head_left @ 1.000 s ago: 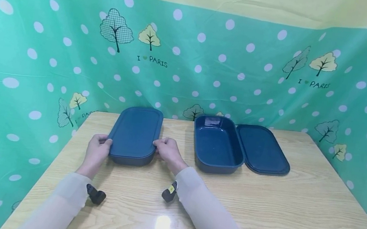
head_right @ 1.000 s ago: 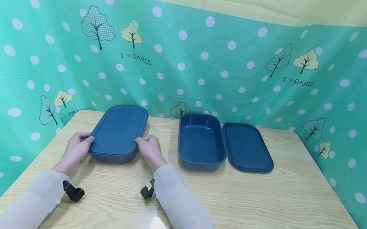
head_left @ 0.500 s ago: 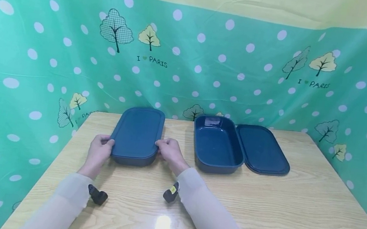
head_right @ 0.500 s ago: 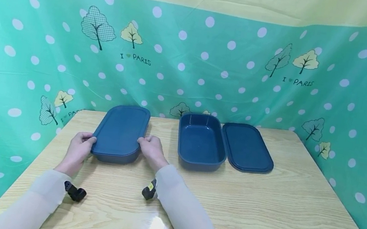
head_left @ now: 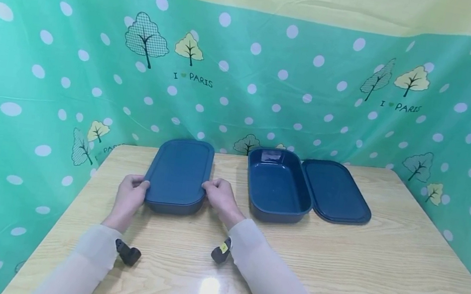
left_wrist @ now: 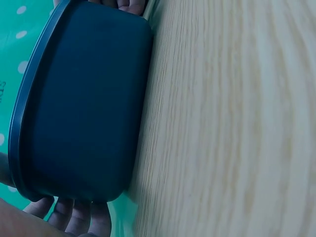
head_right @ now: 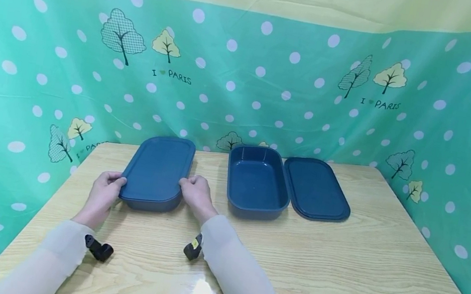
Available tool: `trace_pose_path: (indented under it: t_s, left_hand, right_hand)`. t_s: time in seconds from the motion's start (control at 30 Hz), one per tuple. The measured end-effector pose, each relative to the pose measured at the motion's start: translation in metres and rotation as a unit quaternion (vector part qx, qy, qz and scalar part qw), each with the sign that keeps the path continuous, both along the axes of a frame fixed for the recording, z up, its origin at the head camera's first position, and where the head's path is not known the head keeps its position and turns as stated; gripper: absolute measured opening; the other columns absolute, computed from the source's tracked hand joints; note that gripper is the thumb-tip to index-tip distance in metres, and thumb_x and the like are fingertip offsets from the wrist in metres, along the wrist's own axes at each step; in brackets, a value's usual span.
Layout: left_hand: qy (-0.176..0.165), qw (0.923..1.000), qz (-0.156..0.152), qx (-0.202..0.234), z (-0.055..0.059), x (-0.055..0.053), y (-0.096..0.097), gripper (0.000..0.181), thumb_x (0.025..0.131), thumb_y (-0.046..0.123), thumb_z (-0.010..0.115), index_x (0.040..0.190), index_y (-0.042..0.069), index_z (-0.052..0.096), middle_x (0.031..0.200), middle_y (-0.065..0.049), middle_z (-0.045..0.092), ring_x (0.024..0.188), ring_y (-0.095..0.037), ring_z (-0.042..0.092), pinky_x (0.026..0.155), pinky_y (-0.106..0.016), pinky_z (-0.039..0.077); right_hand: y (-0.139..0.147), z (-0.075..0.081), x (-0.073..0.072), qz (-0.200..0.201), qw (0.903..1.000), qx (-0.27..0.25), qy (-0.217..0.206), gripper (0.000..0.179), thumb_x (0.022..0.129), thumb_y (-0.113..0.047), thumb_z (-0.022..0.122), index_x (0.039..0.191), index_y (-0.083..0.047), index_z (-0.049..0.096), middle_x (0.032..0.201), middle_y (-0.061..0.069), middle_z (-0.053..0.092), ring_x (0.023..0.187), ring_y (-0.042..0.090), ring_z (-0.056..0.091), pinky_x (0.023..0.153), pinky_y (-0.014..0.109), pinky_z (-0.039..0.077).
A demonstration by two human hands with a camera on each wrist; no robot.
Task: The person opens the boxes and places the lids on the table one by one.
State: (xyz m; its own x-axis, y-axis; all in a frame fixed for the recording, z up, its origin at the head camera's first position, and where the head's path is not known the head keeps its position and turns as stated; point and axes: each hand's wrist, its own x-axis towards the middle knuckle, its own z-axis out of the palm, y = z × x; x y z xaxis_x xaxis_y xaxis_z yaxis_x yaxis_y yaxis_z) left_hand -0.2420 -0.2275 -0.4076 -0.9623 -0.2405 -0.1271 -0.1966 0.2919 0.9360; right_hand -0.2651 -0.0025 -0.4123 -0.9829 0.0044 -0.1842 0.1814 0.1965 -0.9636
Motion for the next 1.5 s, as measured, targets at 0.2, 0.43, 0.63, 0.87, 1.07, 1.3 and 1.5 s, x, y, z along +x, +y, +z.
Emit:
trace_pose_path:
  t_s: [0.2,0.43,0.63,0.87,1.07,1.3,1.5]
  left_hand:
    - [0.004,1.0000,0.000,0.007,-0.001,-0.001,0.003,0.045,0.102,0.020,0.036,0.140,-0.005,0.031,0.136,-0.024,0.038,0.125,-0.036,0.042,0.104,-0.047,0.037]
    - [0.013,0.9998,0.002,0.013,-0.002,-0.001,0.008,0.045,0.101,0.019,0.037,0.138,-0.005,0.033,0.135,-0.024,0.040,0.123,-0.035,0.044,0.102,-0.045,0.039]
    - [0.009,0.9999,-0.001,0.010,-0.004,0.000,0.010,0.045,0.102,0.021,0.037,0.139,-0.004,0.033,0.135,-0.023,0.040,0.122,-0.035,0.044,0.099,-0.045,0.039]
    - [0.006,0.9999,-0.003,0.015,-0.006,0.000,0.013,0.045,0.101,0.020,0.038,0.138,-0.004,0.034,0.135,-0.023,0.040,0.122,-0.035,0.044,0.099,-0.046,0.039]
    - [0.008,0.9997,-0.006,0.021,-0.006,0.000,0.015,0.045,0.101,0.020,0.038,0.139,-0.004,0.033,0.136,-0.023,0.039,0.123,-0.035,0.043,0.100,-0.046,0.038]
    - [0.011,0.9994,-0.001,0.033,-0.006,0.000,0.020,0.044,0.101,0.019,0.040,0.137,-0.004,0.034,0.134,-0.023,0.041,0.123,-0.034,0.043,0.101,-0.045,0.037]
    - [0.006,0.9992,-0.004,0.040,-0.005,0.000,0.022,0.044,0.101,0.019,0.040,0.138,-0.003,0.034,0.135,-0.022,0.040,0.124,-0.033,0.042,0.102,-0.045,0.037]
  right_hand:
    - [0.003,0.001,0.002,-0.011,0.9999,0.002,0.011,0.015,0.092,-0.020,0.057,0.085,-0.007,0.057,0.086,0.004,0.056,0.078,0.017,0.051,0.063,0.026,0.043]
    - [0.006,0.001,0.003,-0.019,0.9997,-0.004,0.015,0.015,0.092,-0.019,0.057,0.090,-0.005,0.058,0.085,0.005,0.054,0.078,0.018,0.051,0.064,0.028,0.044]
    - [0.009,0.000,0.004,-0.026,0.9996,-0.001,0.011,0.016,0.091,-0.021,0.056,0.094,-0.005,0.058,0.089,0.007,0.056,0.082,0.019,0.053,0.068,0.029,0.045]
    - [0.012,0.000,0.008,-0.029,0.9994,0.004,0.016,0.017,0.092,-0.021,0.056,0.095,-0.004,0.057,0.089,0.008,0.056,0.079,0.019,0.054,0.067,0.029,0.046]
    - [0.014,0.000,0.009,-0.032,0.9993,0.012,0.017,0.016,0.093,-0.021,0.054,0.095,-0.005,0.056,0.088,0.008,0.055,0.078,0.019,0.053,0.066,0.029,0.045]
    - [0.017,0.000,0.009,-0.035,0.9990,0.015,0.022,0.016,0.095,-0.022,0.053,0.094,-0.006,0.056,0.087,0.008,0.055,0.075,0.019,0.053,0.064,0.029,0.045]
    - [0.019,-0.001,0.010,-0.041,0.9985,0.017,0.033,0.015,0.094,-0.020,0.053,0.093,-0.006,0.057,0.085,0.008,0.055,0.074,0.019,0.053,0.063,0.029,0.045]
